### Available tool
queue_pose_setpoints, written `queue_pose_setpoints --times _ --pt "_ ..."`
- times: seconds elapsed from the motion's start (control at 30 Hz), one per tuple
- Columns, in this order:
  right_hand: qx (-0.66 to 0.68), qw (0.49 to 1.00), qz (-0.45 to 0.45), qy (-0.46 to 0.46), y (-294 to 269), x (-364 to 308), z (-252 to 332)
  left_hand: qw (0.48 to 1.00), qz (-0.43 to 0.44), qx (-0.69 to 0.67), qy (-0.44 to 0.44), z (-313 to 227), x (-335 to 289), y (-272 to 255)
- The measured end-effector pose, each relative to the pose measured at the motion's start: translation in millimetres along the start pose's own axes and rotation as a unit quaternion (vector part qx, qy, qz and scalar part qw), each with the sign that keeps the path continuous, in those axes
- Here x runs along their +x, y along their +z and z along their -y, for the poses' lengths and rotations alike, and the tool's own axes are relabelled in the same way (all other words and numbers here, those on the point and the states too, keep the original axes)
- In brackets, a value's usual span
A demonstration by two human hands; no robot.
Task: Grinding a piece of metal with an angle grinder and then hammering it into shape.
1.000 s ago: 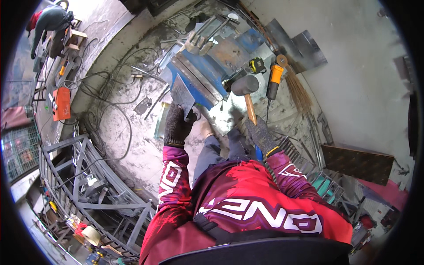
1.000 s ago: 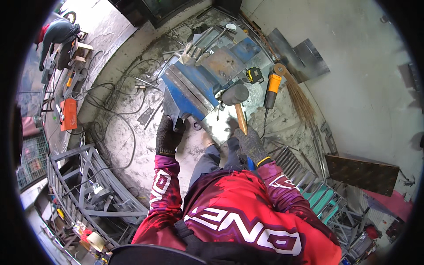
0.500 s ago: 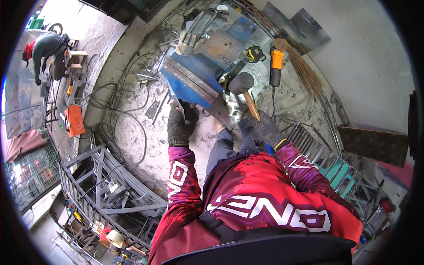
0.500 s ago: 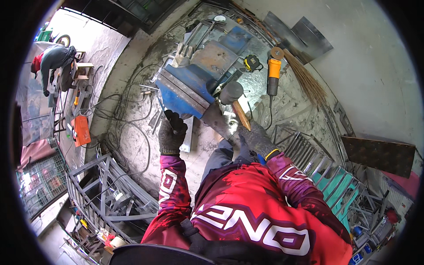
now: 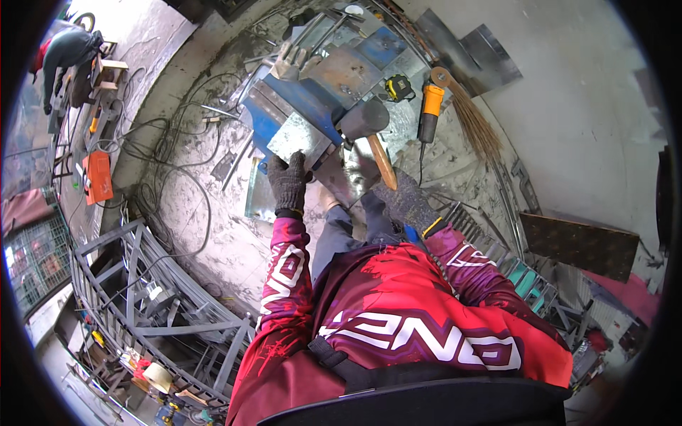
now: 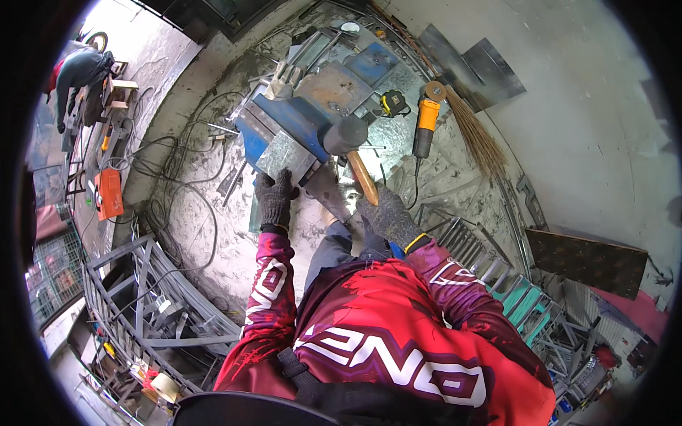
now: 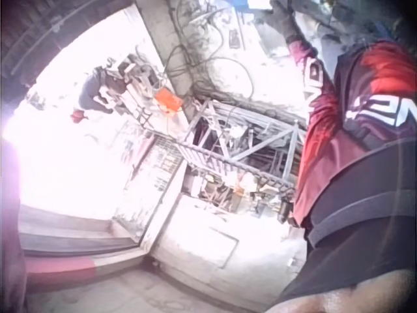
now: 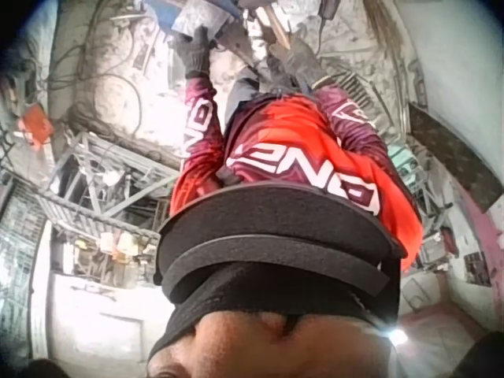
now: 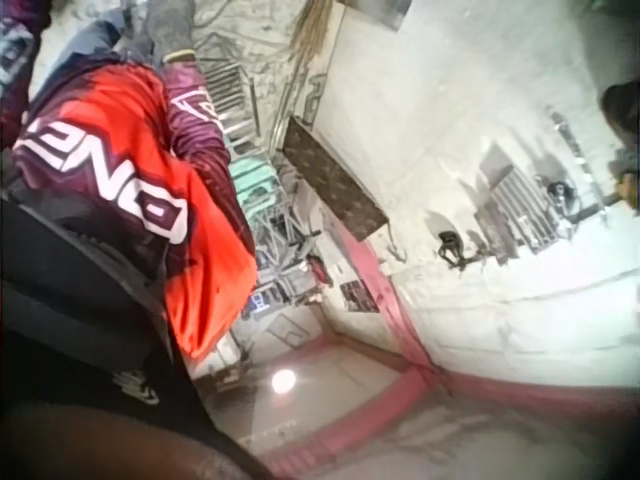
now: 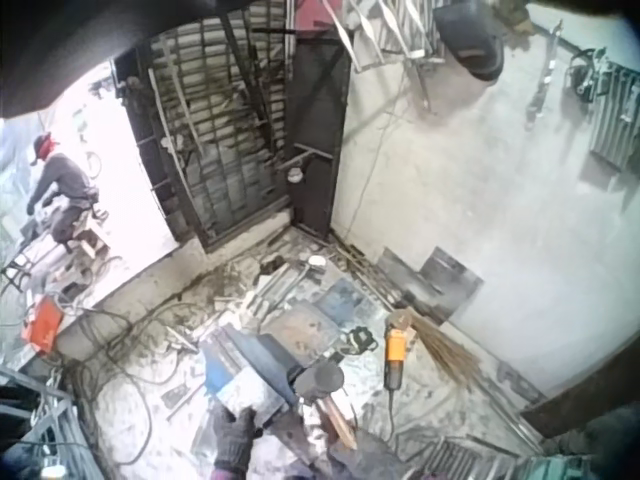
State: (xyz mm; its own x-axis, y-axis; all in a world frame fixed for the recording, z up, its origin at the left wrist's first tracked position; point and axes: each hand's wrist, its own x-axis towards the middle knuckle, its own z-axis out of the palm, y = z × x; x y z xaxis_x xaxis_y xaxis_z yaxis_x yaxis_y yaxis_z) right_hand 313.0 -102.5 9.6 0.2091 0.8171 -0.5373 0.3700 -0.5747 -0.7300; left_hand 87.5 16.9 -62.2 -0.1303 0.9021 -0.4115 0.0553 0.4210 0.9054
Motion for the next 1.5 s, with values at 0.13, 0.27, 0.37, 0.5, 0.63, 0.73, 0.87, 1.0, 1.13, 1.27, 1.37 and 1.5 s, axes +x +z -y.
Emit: queue_pose_setpoints --times 0.13,0.27,0.37,0.5,0.63,0.73,0.87,1.0,1.13,1.27,1.37,1.5 --pt "0.072 0.994 -0.010 -0.080 9.6 8.4 12.4 0.999 0.029 0.020 -0.034 -1.0 1.6 -3.8" --pt "0.091 0.983 -0.020 -0.161 26.0 10.4 17.2 0.997 0.012 0.061 -0.035 -2.8 1.5 -1.7" --pt "0.089 0.981 0.014 -0.170 37.6 13.9 22.0 0.997 -0.013 0.069 -0.010 -3.7 1.5 -0.4" --pt "0.065 0.989 0.061 -0.115 39.0 15.9 25.5 0.997 -0.005 0.075 -0.024 -0.4 2.8 -2.3" --pt "-0.013 0.967 0.007 -0.253 37.5 10.4 27.0 0.997 -0.013 0.066 -0.036 4.3 -2.0 -3.2" --pt "0.042 0.981 -0.016 -0.190 42.7 9.7 34.2 1.000 -0.007 0.013 -0.013 3.1 -3.7 -1.9" --pt "-0.094 0.988 -0.025 -0.123 40.6 14.0 44.9 0.998 -0.030 0.041 -0.043 5.0 -1.3 -2.3" --pt "-0.097 0.982 -0.042 -0.157 36.9 15.4 42.5 0.996 -0.029 0.083 -0.023 22.6 4.8 -5.5" --pt "-0.103 0.991 0.030 -0.075 49.8 27.7 30.1 0.988 -0.051 0.146 0.007 41.7 12.1 -5.5" --pt "-0.024 0.993 0.042 -0.110 55.3 35.9 14.5 0.993 -0.050 0.111 0.005 47.2 10.8 -5.3" --pt "-0.004 0.995 0.042 -0.094 56.8 35.7 11.0 0.991 -0.050 0.120 0.016 46.4 10.6 -5.3" --pt "-0.091 0.993 0.030 -0.064 53.3 36.4 21.1 0.986 -0.053 0.153 0.037 50.7 14.3 -4.6"
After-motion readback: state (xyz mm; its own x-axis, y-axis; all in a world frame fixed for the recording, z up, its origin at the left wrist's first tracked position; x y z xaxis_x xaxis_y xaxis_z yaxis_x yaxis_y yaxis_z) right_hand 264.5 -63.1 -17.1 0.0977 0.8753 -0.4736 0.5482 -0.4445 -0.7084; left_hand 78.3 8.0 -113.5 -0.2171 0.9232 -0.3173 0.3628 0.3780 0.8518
